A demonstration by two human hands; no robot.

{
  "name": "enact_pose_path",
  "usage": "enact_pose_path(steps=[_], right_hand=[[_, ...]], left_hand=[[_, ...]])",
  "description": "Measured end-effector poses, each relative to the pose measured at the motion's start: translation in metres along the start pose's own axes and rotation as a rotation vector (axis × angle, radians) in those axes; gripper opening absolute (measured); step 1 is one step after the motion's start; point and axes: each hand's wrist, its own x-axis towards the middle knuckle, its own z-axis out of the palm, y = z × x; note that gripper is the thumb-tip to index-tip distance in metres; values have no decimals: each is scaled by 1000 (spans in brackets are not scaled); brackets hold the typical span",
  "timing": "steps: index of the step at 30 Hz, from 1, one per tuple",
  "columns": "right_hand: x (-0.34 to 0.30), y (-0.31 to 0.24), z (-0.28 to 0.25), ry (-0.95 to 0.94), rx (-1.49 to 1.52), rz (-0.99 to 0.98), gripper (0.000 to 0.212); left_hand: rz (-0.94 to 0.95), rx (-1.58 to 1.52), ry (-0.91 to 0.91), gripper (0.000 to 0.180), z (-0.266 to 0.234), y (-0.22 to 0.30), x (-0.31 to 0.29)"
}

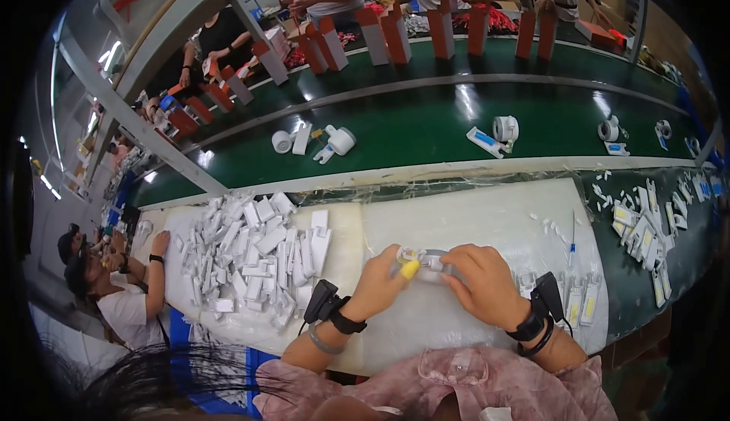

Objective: The person assembles a handheld fan by inserting a battery and motor into the housing, snapping on the fan head, and fitting the handle cover. After setting the fan aside, they use a pen to mark several small labels and stick them onto light panels.

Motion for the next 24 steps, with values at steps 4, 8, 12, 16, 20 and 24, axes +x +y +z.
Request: enact_pose_path(steps=[4, 8, 12, 16, 20, 24], right_hand=[[-3, 4, 1, -14, 0, -12, 31], [-5, 8, 4, -42, 15, -21, 30], [-6, 7, 0, -64, -46, -34, 29], [-9, 4, -4, -83, -37, -71, 27], [-20, 9, -16, -87, -70, -33, 26], [-25, 19, -19, -103, -99, -26, 24]], left_hand=[[39, 57, 19, 19, -14, 3, 10], [-22, -105, 34, 14, -48, 0, 72], [-25, -461, 176, 21, -70, -21, 157], [248, 455, 781, 45, -114, -108, 222], [-121, 604, 959, 77, -131, -131, 253], [-307, 357, 652, 82, -166, -167, 257]])
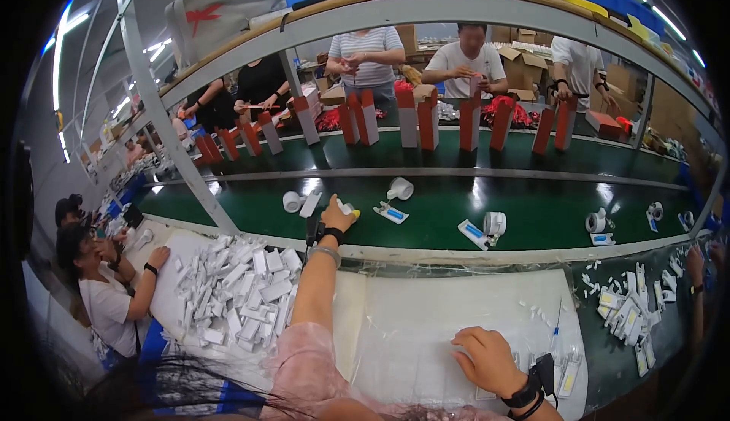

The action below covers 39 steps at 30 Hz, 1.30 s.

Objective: The person assembles a handheld fan by inserting a battery and motor into the housing, snapping on the fan head, and fitting the handle cover. After setting the fan aside, they use a pen to mark several small labels and stick them onto light panels.

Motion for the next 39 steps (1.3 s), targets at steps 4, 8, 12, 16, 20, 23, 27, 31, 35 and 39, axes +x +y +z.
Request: enact_pose_path(steps=[4, 8, 12, 16, 20, 23, 27, 31, 35, 39], right_hand=[[-1, 7, -2, 14, 13, 0, 25], [-1, 8, 1, -1, 16, 1, 25], [4, 6, -4, -6, 60, -17, 23], [4, 4, -1, 36, 233, 101, 24], [7, 10, 13, 22, 555, 293, 30], [10, 12, 19, 27, 662, 399, 36], [11, 18, 32, 61, 1005, 557, 39], [13, 17, 30, 122, 1360, 729, 33], [16, 16, 29, 104, 1361, 631, 25], [14, 10, 17, 70, 1157, 509, 18]], left_hand=[[240, 223, 142, 66, -2, 3, -8], [304, 375, 136, 57, 7, 32, -39], [213, 254, 134, 60, 11, 29, -57], [281, -70, -165, 68, 0, 55, -109], [428, -458, -466, 80, -23, 87, -192], [417, -546, -649, 86, -59, 123, -262], [669, -466, -699, 88, -67, 130, -330], [977, -293, -566, 86, -77, 140, -360], [985, -386, -618, 81, -78, 140, -363], [894, -384, -435, 80, -70, 125, -341]])
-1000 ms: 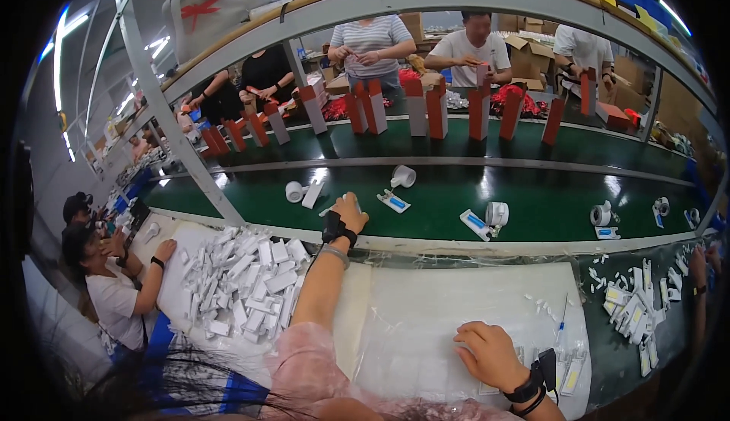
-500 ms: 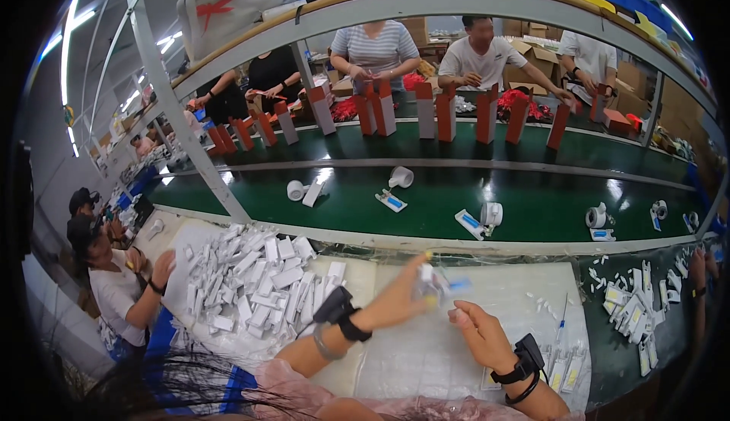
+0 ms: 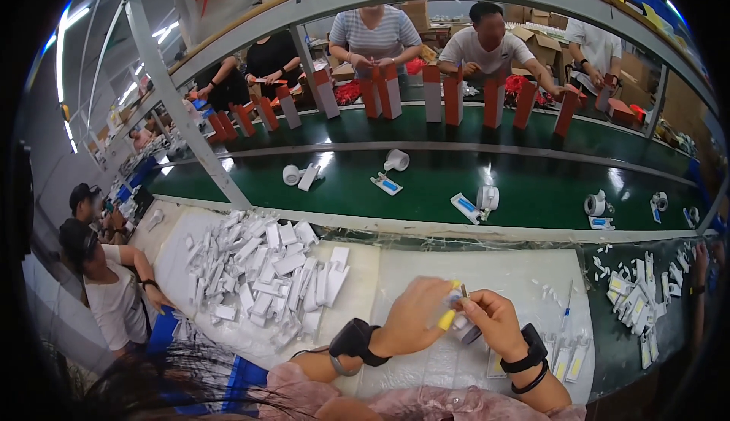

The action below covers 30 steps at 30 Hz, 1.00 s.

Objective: The person assembles a handheld fan by inserting a battery and motor into the housing, snapping on the fan head, and fitting the handle cover. After setting the fan aside, they use a pen to mark several small labels and stick them onto light panels.

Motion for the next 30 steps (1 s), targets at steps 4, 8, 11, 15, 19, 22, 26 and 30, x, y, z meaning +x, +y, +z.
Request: enact_pose_path(steps=[4, 8, 11, 15, 19, 22, 26, 30], right_hand=[[-6, -13, -5, -122, -88, 98, 20], [-4, -21, -5, -262, 1, 102, 22], [-5, -19, -8, -309, -21, 146, 27], [-5, -23, -6, -373, 16, 82, 29], [-11, -36, -8, -314, -190, 171, 22], [-10, -40, 4, -248, -391, 127, 12], [-7, -24, 16, 144, -1073, -580, 13], [-9, -20, 15, 345, -1011, -677, 19]], left_hand=[[75, -149, -35, 85, -6, -15, 16], [-118, -369, -268, 89, 3, -38, 10], [-222, -846, -266, 80, 8, -39, 8], [-465, -744, -391, 62, -4, -38, 11], [-577, -757, -546, 46, -39, -22, 24], [-348, -426, -382, 39, -38, -22, 18], [-268, -389, -216, 31, -19, -17, 10], [-609, -959, -286, 24, -4, -19, 11]])
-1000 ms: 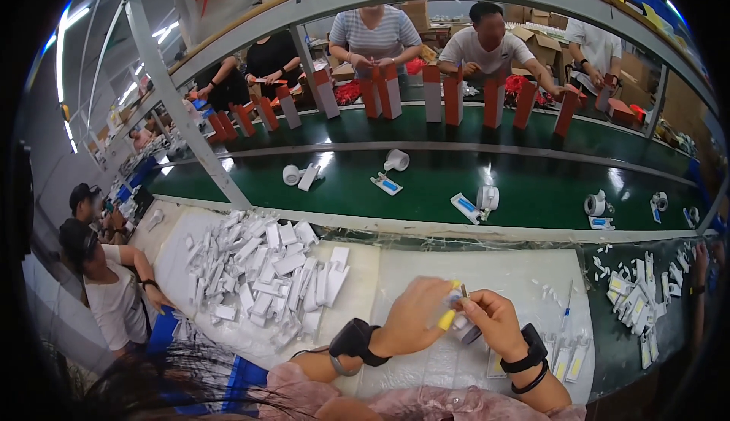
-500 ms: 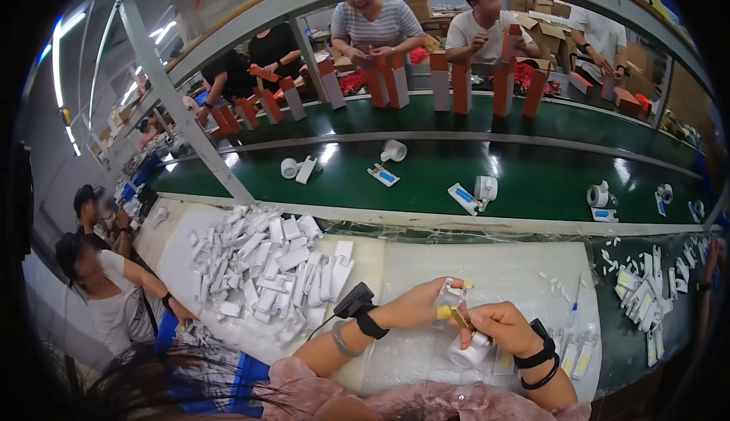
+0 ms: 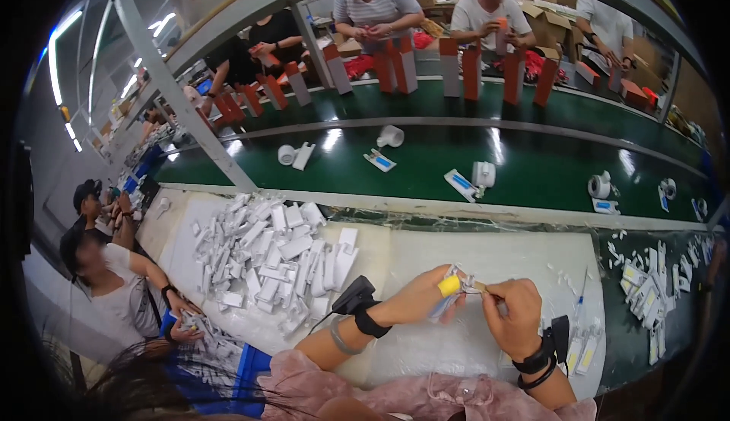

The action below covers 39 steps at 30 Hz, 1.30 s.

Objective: The person assembles a handheld fan by inserting a battery and motor into the housing, snapping on the fan head, and fitting the handle cover. After setting the fan aside, they use a pen to mark several small labels and stick them onto light panels.

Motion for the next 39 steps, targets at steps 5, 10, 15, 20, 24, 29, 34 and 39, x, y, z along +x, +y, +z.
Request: enact_pose_path(steps=[5, 10, 15, 20, 24, 29, 34, 39], right_hand=[[2, -1, 2, 44, 37, -18, 22], [8, 0, -1, -52, 51, -29, 23], [1, 8, 2, -1, 115, -109, 23], [-6, 12, 4, 21, 95, -178, 25], [-4, 12, -2, 26, 71, -184, 27], [-5, 16, -2, 21, 61, -201, 31], [-4, 18, -3, 30, 59, -196, 32], [-5, 20, -3, 20, 66, -205, 32]], left_hand=[[-16, -124, 161, 28, 9, -1, 1], [73, -168, 81, 34, 10, -3, -4], [155, -127, 104, 38, 21, -3, 1], [151, -98, 110, 43, 29, -4, -2], [136, -88, 122, 44, 35, -1, -3], [151, -6, 102, 41, 39, -1, -2], [131, -5, 117, 41, 42, 2, -2], [143, 45, 142, 42, 42, 0, -2]])
